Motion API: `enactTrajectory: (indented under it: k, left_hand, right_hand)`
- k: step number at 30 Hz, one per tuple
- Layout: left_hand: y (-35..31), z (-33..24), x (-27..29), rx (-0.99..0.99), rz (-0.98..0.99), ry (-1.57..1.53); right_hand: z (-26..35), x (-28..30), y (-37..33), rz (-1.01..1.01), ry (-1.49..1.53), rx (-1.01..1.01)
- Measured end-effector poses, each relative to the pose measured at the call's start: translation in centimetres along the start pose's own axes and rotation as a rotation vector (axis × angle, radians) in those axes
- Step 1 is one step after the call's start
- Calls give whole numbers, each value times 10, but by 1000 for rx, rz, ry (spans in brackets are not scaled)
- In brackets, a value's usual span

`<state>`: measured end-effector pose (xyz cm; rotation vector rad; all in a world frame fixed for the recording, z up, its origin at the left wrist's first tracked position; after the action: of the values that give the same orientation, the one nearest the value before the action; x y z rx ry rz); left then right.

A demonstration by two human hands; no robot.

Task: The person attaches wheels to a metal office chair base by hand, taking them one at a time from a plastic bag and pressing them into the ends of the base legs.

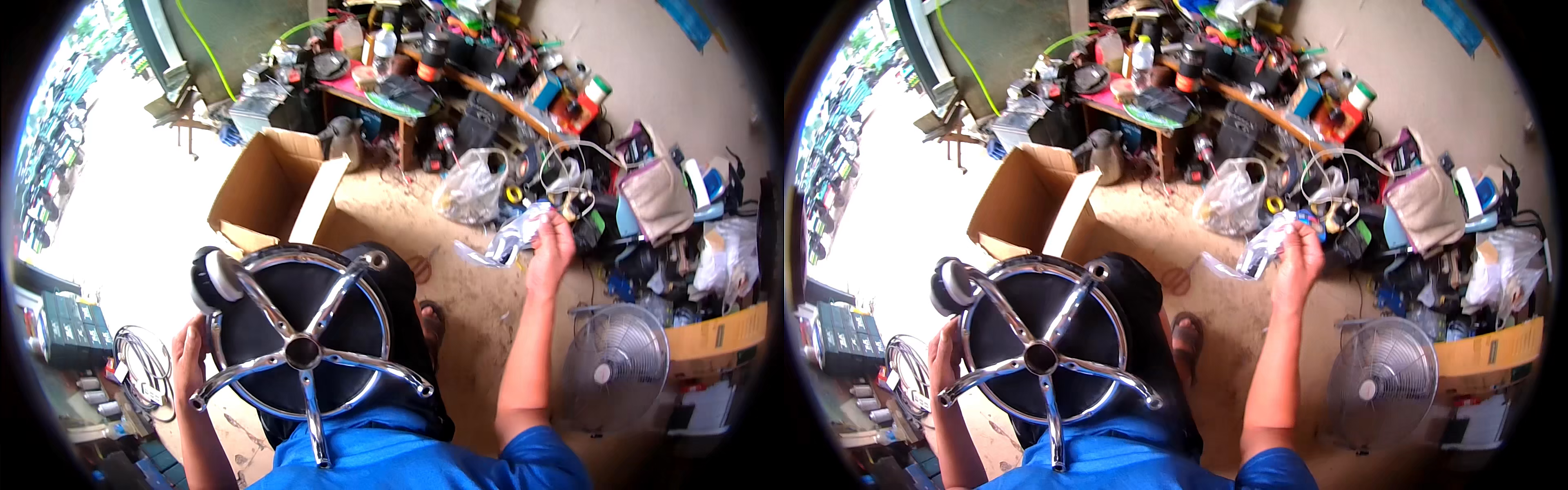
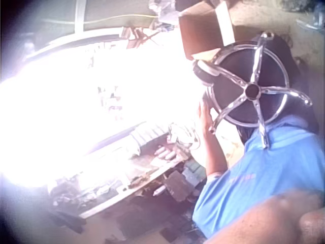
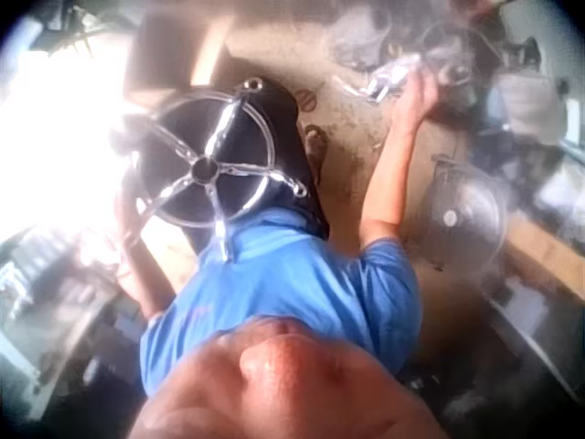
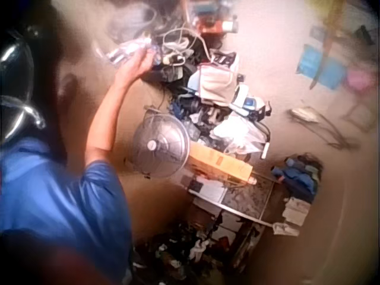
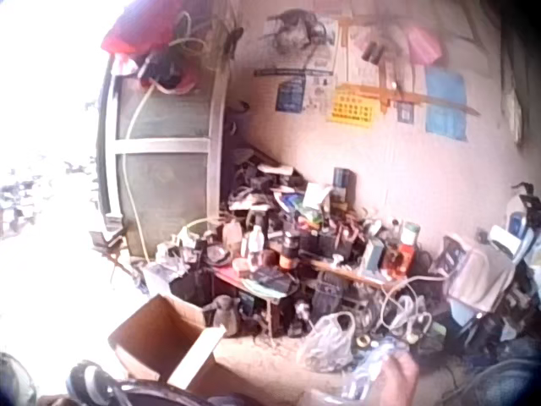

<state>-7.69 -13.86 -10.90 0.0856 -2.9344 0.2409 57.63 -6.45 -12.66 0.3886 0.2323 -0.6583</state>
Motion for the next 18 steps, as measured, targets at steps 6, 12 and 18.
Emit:
enactTrajectory:
  k: [6, 12, 18]
  left_hand:
    - [34, -45, 5, -236, -263, -100]
    - [85, -118, -9, -471, 115, -555]
    - [120, -147, -15, -639, 488, -655]
  right_hand:
    - [182, -163, 3, 295, 225, 177]
    - [268, -336, -8, 796, 548, 7]
    - [261, -453, -47, 950, 628, -334]
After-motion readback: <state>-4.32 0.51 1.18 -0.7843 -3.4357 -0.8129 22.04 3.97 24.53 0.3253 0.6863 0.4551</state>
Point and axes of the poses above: each hand's wrist, its own y-axis towards the middle knuckle, its own x-axis out of the back of the hand, z = x × y, the point moved 1 cm from there along y, towards the middle knuckle, and after that the axes turned 6 degrees about y, right-handed, at the moved point
